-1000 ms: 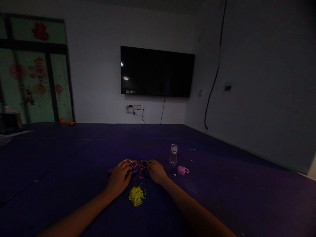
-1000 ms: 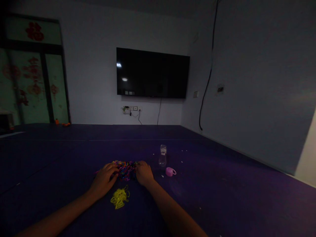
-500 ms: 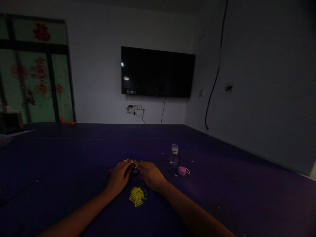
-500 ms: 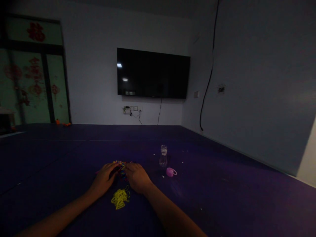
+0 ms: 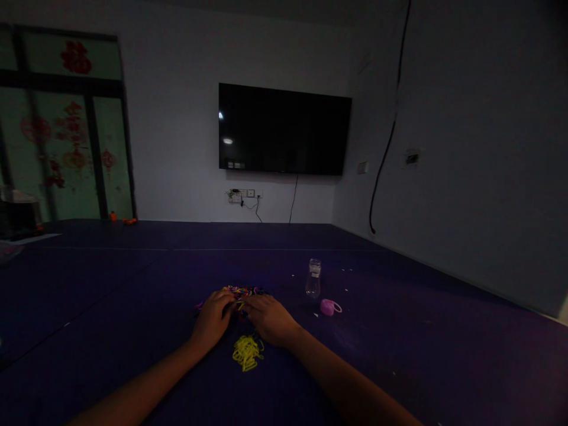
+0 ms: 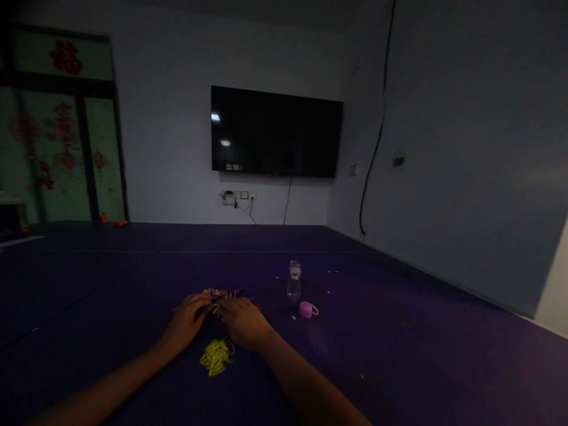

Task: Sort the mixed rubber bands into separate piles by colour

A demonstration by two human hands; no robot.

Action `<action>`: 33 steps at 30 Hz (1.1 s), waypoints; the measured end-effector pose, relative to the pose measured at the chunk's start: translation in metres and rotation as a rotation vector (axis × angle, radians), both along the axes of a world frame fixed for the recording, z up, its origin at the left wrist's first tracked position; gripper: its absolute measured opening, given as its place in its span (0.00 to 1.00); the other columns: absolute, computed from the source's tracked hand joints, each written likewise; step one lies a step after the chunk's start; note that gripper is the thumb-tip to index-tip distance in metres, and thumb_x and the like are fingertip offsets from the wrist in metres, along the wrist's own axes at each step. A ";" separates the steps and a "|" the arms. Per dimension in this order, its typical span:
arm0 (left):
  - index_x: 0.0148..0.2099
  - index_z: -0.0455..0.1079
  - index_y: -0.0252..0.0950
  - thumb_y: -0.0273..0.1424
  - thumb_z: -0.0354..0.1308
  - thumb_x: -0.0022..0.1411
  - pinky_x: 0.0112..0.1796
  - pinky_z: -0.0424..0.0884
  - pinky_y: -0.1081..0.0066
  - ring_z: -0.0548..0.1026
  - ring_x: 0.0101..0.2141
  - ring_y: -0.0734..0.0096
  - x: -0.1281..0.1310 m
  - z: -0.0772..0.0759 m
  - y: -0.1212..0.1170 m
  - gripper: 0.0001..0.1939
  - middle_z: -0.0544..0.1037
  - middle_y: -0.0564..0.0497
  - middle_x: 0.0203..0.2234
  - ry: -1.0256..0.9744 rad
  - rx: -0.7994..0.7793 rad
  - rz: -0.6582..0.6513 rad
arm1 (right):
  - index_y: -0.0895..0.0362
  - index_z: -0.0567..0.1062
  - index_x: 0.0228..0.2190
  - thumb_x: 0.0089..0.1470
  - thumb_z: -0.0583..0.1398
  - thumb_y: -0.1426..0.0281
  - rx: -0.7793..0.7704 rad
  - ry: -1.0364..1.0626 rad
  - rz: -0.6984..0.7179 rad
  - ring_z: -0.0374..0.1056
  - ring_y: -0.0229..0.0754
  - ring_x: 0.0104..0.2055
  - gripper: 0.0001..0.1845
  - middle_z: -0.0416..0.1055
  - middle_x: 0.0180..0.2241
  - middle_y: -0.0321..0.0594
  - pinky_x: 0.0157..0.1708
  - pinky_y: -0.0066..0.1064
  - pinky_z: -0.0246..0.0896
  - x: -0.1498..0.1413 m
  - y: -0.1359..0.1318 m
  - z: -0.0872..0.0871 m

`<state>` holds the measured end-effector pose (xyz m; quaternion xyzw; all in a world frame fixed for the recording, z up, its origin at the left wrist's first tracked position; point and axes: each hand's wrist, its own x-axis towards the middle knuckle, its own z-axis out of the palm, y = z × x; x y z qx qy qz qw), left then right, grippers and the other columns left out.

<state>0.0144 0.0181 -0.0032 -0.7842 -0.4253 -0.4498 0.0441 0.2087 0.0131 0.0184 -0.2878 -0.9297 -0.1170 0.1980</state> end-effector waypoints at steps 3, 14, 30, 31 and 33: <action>0.34 0.70 0.37 0.21 0.51 0.57 0.42 0.69 0.60 0.73 0.38 0.62 0.001 0.001 -0.001 0.09 0.76 0.49 0.33 -0.001 -0.020 0.022 | 0.58 0.68 0.49 0.58 0.50 0.74 0.027 0.002 0.002 0.61 0.43 0.52 0.18 0.65 0.53 0.44 0.51 0.35 0.55 0.000 0.002 -0.002; 0.29 0.68 0.38 0.24 0.51 0.58 0.40 0.68 0.62 0.73 0.37 0.61 0.001 0.005 -0.004 0.08 0.76 0.49 0.31 -0.057 -0.090 0.022 | 0.58 0.70 0.47 0.57 0.50 0.74 -0.020 0.125 -0.252 0.63 0.45 0.50 0.18 0.68 0.49 0.46 0.50 0.37 0.57 0.005 0.010 -0.007; 0.29 0.68 0.37 0.23 0.50 0.56 0.38 0.68 0.64 0.72 0.35 0.62 0.003 0.008 -0.008 0.07 0.74 0.50 0.28 -0.018 -0.094 0.001 | 0.58 0.69 0.50 0.58 0.49 0.74 0.037 0.142 -0.152 0.64 0.43 0.50 0.19 0.68 0.50 0.46 0.49 0.36 0.58 0.004 0.010 -0.011; 0.29 0.68 0.37 0.24 0.50 0.56 0.38 0.68 0.64 0.72 0.35 0.62 0.003 0.008 -0.008 0.08 0.74 0.50 0.28 -0.016 -0.093 0.002 | 0.58 0.68 0.50 0.58 0.50 0.75 0.058 0.130 -0.120 0.64 0.43 0.49 0.19 0.68 0.50 0.46 0.48 0.36 0.58 0.004 0.009 -0.011; 0.29 0.68 0.37 0.23 0.50 0.56 0.38 0.68 0.63 0.72 0.34 0.62 0.003 0.009 -0.009 0.08 0.74 0.49 0.28 -0.012 -0.089 -0.001 | 0.58 0.68 0.50 0.56 0.51 0.75 0.103 0.106 -0.065 0.65 0.43 0.48 0.19 0.68 0.50 0.46 0.47 0.36 0.59 0.003 0.007 -0.010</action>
